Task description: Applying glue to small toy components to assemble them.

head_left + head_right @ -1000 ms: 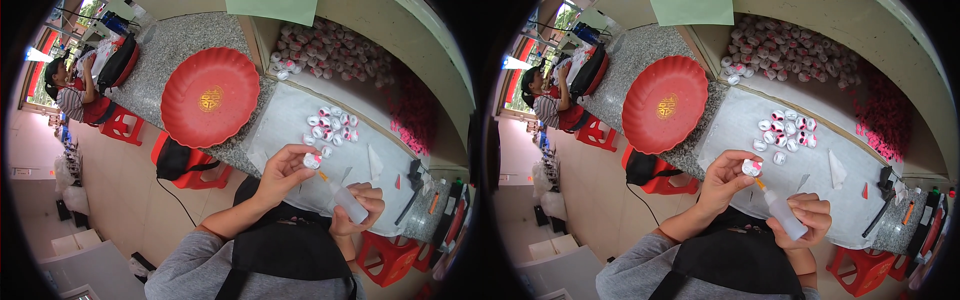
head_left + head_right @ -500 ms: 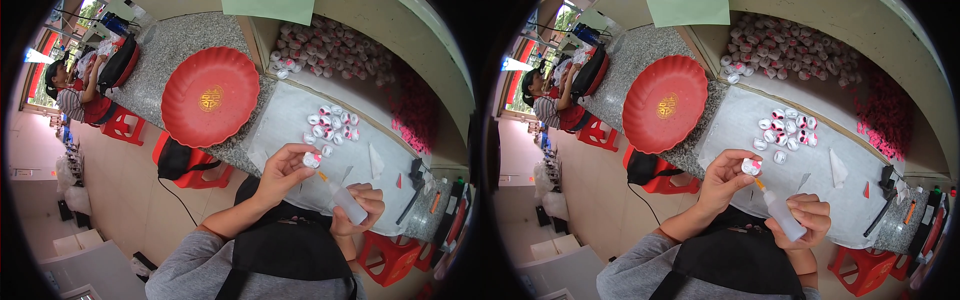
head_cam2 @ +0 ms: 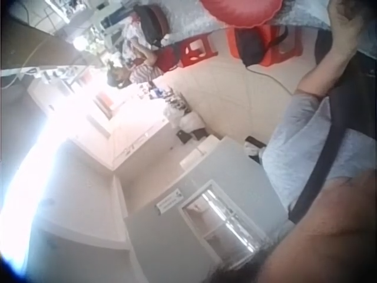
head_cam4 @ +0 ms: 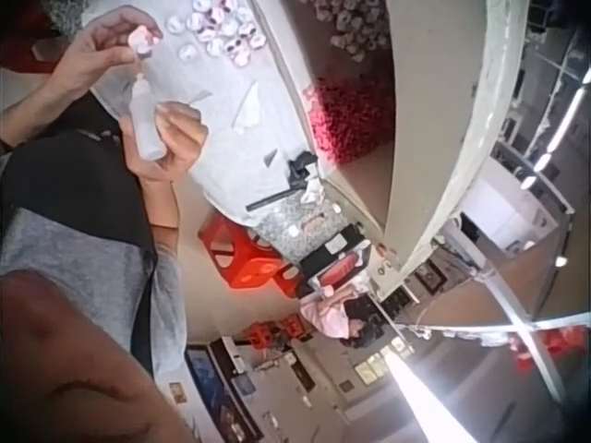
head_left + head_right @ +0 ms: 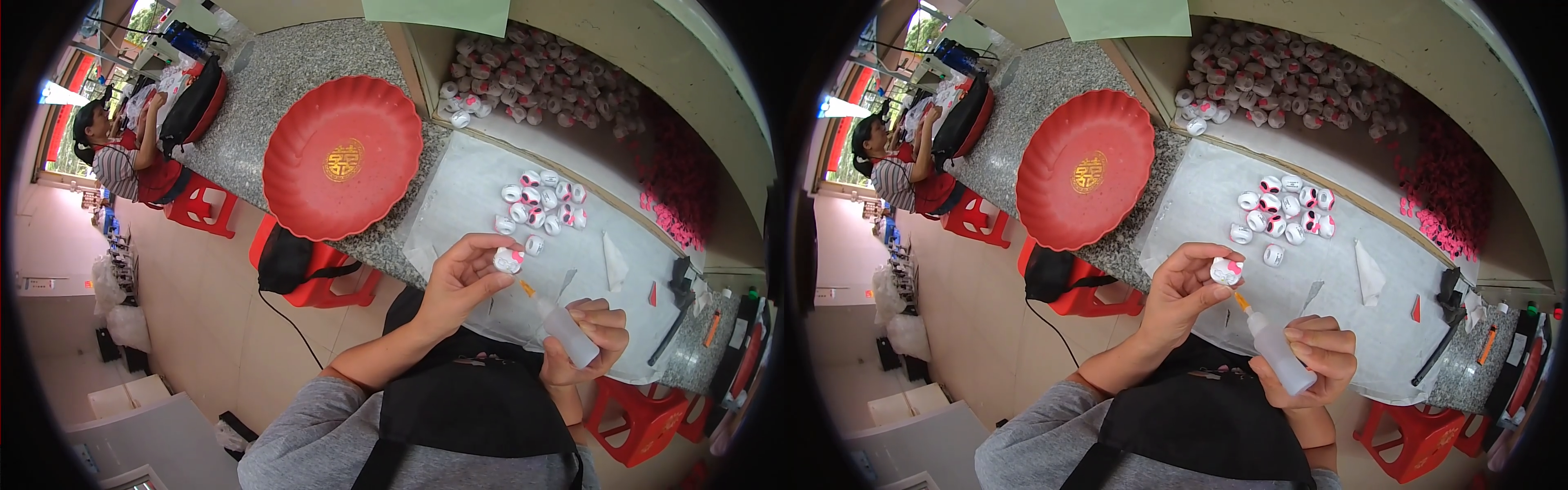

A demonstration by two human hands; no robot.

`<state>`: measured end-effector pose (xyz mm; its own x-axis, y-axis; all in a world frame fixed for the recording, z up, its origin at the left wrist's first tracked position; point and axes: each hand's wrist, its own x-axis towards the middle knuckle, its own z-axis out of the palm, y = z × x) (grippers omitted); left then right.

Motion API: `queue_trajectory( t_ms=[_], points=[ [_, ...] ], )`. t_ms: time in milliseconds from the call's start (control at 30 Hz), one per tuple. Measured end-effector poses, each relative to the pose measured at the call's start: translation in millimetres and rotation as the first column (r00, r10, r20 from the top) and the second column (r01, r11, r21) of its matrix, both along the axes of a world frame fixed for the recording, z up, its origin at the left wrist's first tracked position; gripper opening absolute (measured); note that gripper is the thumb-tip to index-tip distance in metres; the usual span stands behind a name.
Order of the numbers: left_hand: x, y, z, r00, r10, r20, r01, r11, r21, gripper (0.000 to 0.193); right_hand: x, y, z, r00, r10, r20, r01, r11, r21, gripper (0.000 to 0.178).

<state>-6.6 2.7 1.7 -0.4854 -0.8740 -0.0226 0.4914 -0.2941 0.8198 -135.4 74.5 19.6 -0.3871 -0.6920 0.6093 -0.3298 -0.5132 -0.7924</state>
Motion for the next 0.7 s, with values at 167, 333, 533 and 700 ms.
queue_trajectory(
  t_ms=[167,333,533,700],
  points=[
    [0.9,0.3,0.8,1.0,-0.017,0.013,0.016,0.999,0.028,0.034,-1.7,0.7,-0.2,1.0,-0.016,-0.01,0.016,1.0,-0.002,0.034],
    [0.3,0.9,-0.3,1.0,-0.017,0.003,0.017,0.999,0.028,0.034,-5.9,-0.3,-3.3,0.999,0.026,-0.024,-0.027,0.998,-0.057,0.039],
    [0.5,1.1,-0.4,0.998,-0.057,0.02,0.055,0.997,0.061,0.035,-5.3,-0.8,-3.5,0.999,0.051,-0.014,-0.052,0.996,-0.067,0.04],
    [-0.6,1.1,-0.8,0.998,-0.047,0.031,0.046,0.998,0.032,0.035,-7.3,-0.4,-3.3,0.995,0.095,-0.033,-0.097,0.993,-0.06,0.045]
  ],
)
